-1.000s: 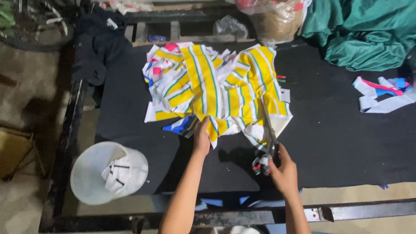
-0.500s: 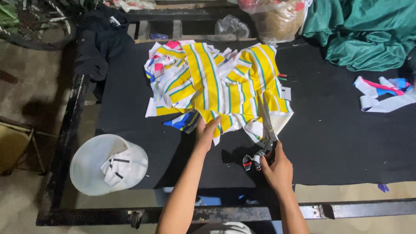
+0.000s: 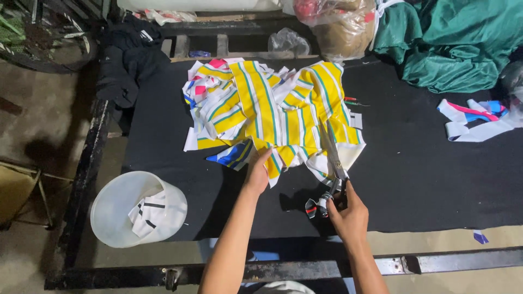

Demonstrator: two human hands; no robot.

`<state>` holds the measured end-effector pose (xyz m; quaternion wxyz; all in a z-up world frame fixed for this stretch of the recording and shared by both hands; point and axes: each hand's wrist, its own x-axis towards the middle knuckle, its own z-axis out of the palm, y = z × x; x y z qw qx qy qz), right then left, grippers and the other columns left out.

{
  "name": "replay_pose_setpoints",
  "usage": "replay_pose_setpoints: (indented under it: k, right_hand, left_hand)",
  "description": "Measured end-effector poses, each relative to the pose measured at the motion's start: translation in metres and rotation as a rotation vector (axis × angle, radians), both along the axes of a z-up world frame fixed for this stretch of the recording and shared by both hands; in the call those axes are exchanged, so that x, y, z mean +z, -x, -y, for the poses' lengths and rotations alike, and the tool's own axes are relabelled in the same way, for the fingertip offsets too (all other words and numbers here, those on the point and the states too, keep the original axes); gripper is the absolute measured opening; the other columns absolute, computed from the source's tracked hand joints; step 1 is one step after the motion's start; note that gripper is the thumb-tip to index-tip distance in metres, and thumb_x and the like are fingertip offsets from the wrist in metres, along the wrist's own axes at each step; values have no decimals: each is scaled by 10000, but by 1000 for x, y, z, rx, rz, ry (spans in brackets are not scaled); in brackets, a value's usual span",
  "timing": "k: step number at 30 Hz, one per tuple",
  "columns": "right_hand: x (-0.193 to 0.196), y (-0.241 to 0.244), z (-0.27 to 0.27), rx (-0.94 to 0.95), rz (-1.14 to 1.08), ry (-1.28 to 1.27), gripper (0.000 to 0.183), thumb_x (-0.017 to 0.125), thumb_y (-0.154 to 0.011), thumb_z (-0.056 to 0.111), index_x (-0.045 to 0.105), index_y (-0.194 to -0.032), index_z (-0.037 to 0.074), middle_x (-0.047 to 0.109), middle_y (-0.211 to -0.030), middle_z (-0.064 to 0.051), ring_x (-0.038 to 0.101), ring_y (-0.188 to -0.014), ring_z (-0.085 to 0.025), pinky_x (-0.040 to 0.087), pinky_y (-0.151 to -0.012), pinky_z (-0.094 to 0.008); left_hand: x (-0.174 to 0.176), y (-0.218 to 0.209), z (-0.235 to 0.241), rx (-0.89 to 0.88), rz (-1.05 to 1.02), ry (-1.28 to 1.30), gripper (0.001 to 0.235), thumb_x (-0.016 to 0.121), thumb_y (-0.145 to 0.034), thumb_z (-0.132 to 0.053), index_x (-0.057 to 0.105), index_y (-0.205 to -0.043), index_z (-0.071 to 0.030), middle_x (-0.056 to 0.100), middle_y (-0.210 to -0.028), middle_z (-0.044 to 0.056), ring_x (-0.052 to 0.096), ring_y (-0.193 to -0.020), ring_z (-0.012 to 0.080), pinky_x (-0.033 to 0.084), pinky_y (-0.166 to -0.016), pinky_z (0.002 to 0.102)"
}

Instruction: The person is using scissors to cut various fabric scraps into smaller strips on a black work surface.

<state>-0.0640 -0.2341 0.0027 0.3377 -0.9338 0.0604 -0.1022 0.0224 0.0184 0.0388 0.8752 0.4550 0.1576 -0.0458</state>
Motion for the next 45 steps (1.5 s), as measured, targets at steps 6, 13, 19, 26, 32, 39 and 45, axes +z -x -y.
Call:
replay_pose_setpoints:
  k: [6, 13, 19, 26, 32, 39, 45]
  right_hand:
    - [-15, 1, 4, -20, 49, 382, 825, 813, -718, 409, 616, -1425, 34, 731, -1121, -180, 715, -1031, -384, 580, -815, -489]
    - [49, -9, -10, 190, 41, 693, 590, 770, -774, 566, 757, -1153, 113, 761, -935, -75, 759, -985, -258, 523, -920, -346]
    - [99, -49, -65, 432, 93, -144, 509, 778, -881, 281, 682, -1267, -37, 722, -1082, -267, 668, -1099, -477, 509, -923, -537]
    - [29, -60, -48, 279, -139, -721, 66, 768, -907, 78, 763, -923, 14, 726, -730, -129, 687, -764, -235, 533, -757, -383]
    - [35, -56, -54, 147, -86, -970, 66, 724, -917, 50, 700, -922, -11, 634, -751, -79, 556, -752, -150, 456, -722, -300]
    - [64, -47, -59, 223, -114, -1193, 87, 645, -915, 69, 636, -911, -17, 564, -735, -78, 570, -688, -150, 477, -631, -282]
    - [-7, -46, -23, 462, -255, -1371, 190, 632, -776, 49, 647, -941, -43, 610, -770, -132, 616, -690, -209, 511, -616, -330]
  left_hand:
    - [12, -1, 5, -41, -8, 20, 451, 746, -935, -459, 573, -1231, -166, 601, -1153, 47, 597, -1161, 192, 471, -1049, 434]
    - [10, -2, 4, -51, -17, 10, 463, 758, -917, -474, 563, -1225, -190, 605, -1159, 41, 586, -1156, 181, 475, -1035, 437]
    - [25, 8, 7, -104, 17, 125, 457, 765, -911, -446, 516, -1207, -205, 584, -1166, 61, 553, -1207, 227, 413, -1085, 469]
    - [-5, 10, 5, -215, 68, -52, 446, 828, -872, -404, 557, -1170, -213, 613, -1099, 33, 601, -1149, 182, 463, -1060, 438]
    - [10, 15, 2, -180, 161, -192, 381, 842, -864, -332, 626, -1117, -144, 645, -1034, 27, 636, -1115, 178, 493, -1050, 432]
    - [22, 21, -5, -147, 257, -483, 265, 803, -914, -372, 719, -899, -122, 663, -767, -14, 634, -797, 52, 552, -776, 298]
    - [60, 42, -15, -410, 334, -487, 167, 733, -935, -251, 697, -844, -115, 655, -742, 3, 586, -776, 94, 517, -742, 315]
